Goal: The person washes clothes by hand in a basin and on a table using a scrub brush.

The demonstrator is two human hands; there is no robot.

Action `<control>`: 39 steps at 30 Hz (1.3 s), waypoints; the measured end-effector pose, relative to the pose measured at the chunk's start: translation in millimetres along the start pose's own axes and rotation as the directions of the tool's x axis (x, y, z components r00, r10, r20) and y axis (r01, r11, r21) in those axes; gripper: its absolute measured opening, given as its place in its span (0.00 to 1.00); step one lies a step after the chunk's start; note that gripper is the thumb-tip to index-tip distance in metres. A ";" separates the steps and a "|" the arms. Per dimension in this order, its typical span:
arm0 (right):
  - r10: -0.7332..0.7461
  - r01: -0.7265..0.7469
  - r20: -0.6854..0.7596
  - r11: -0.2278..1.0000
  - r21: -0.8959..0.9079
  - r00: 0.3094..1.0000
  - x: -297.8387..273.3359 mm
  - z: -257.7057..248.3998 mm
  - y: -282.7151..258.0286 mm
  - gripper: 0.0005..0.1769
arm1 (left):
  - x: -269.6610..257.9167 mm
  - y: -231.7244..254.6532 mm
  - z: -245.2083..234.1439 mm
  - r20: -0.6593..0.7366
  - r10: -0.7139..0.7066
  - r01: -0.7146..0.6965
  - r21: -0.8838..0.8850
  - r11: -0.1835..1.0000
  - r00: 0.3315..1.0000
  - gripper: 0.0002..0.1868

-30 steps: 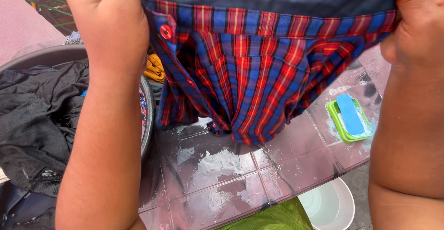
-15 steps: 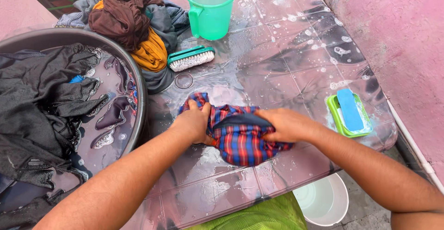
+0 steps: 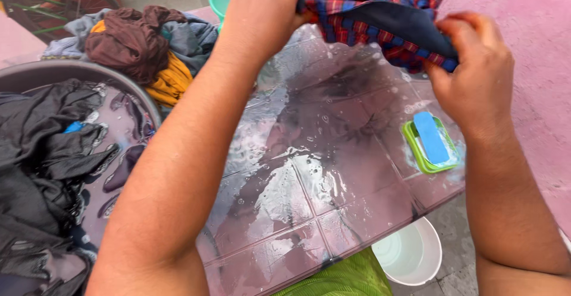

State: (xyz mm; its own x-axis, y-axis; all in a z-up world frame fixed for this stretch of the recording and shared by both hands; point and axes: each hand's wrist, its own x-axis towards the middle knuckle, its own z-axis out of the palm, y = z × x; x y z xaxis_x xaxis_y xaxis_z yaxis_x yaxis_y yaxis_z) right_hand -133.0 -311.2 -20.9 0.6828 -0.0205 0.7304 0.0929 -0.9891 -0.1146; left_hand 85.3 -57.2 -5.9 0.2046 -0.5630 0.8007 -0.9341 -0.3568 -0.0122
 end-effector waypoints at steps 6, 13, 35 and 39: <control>0.061 -0.138 0.357 0.971 0.195 0.932 -70.0 60.0 -17.2 0.17 | -88.7 -14.4 21.2 0.740 -0.280 0.232 0.171 0.958 0.612 0.09; 0.070 -0.267 0.591 0.930 0.252 0.803 -104.0 94.3 -45.7 0.16 | -163.7 8.6 12.4 0.747 -0.368 0.260 0.264 0.929 0.554 0.08; 0.574 -0.613 0.241 0.777 0.143 0.783 -77.1 204.3 36.5 0.21 | -225.3 164.3 6.4 0.744 -0.406 0.541 0.072 0.838 0.530 0.53; 0.724 -0.649 -0.064 0.651 0.394 0.687 -98.6 156.6 81.0 0.20 | -239.7 167.9 0.5 0.745 -0.419 0.516 0.118 0.849 0.519 0.49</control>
State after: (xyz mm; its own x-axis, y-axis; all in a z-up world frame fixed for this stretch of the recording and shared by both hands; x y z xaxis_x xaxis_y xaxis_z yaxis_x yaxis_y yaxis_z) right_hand -79.3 -366.4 -207.6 0.4899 -0.7395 0.4616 -0.0970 -0.5725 -0.8141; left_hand -120.4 17.5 -200.2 0.7156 -0.6981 -0.0249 -0.6528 -0.6810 0.3319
